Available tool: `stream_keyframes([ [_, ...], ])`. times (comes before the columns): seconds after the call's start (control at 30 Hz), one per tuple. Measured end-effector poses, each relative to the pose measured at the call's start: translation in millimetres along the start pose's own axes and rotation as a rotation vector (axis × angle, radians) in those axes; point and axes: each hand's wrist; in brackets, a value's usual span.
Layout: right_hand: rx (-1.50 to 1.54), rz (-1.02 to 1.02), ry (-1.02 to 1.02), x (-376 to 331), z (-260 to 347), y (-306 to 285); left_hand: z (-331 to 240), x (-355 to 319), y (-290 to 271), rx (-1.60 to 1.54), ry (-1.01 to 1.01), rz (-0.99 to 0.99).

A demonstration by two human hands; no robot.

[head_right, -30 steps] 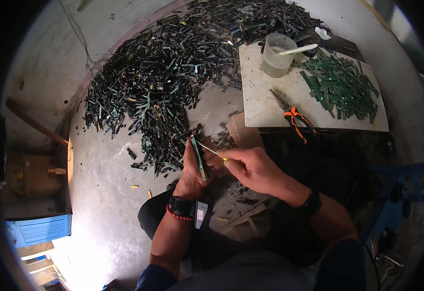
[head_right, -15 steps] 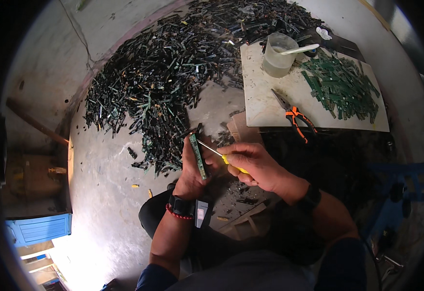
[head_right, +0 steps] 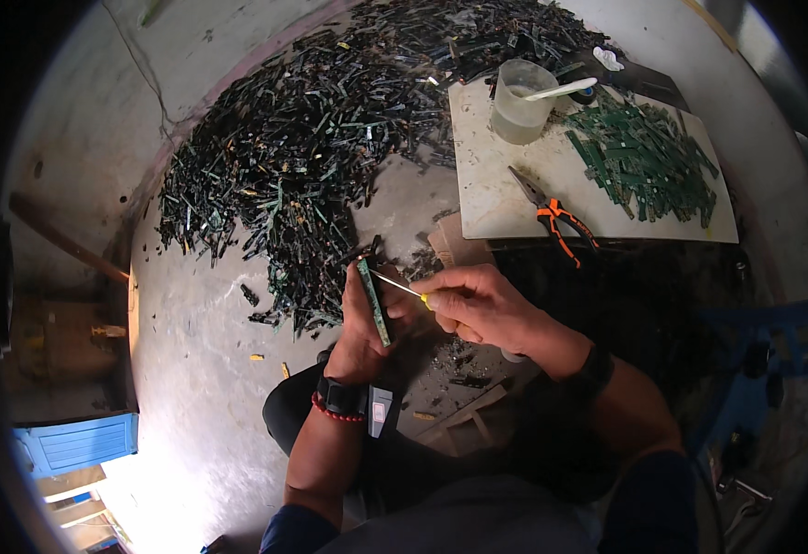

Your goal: The person sits on the floor and uses pliers and a screwdriver to remove components from green circuit boards. They place the processed boards on a nearby table and discard the removed parts onto a pile on the floor.

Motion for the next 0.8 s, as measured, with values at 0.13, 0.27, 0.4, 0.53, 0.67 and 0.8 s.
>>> stream_keyframes([
  [0.13,0.154,-0.031,0.105,-2,1,6,-1,0,-1,0.043,0.03,0.019],
  [0.27,-0.464,-0.177,-0.514,8,-23,18,2,5,-7,0.057,0.057,0.054],
  [0.4,-1.195,-0.395,-0.788,-2,-27,23,3,10,-12,-0.045,-0.033,0.011],
  [0.53,-1.027,-0.242,-0.692,6,-14,2,13,9,-8,-0.077,-0.05,-0.057],
  [0.67,-0.542,-0.034,-0.205,-18,51,-52,11,0,-11,-0.255,-0.26,0.138],
  [0.8,-0.635,-0.881,-0.438,-25,52,-110,0,6,-15,-0.181,-0.225,0.113],
])
Point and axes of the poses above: each hand's wrist, its own x-axis towards the middle knuckle, its own y-axis out of the palm, z = x × y, and after that the axes turned 3 degrees about -z, right-handed
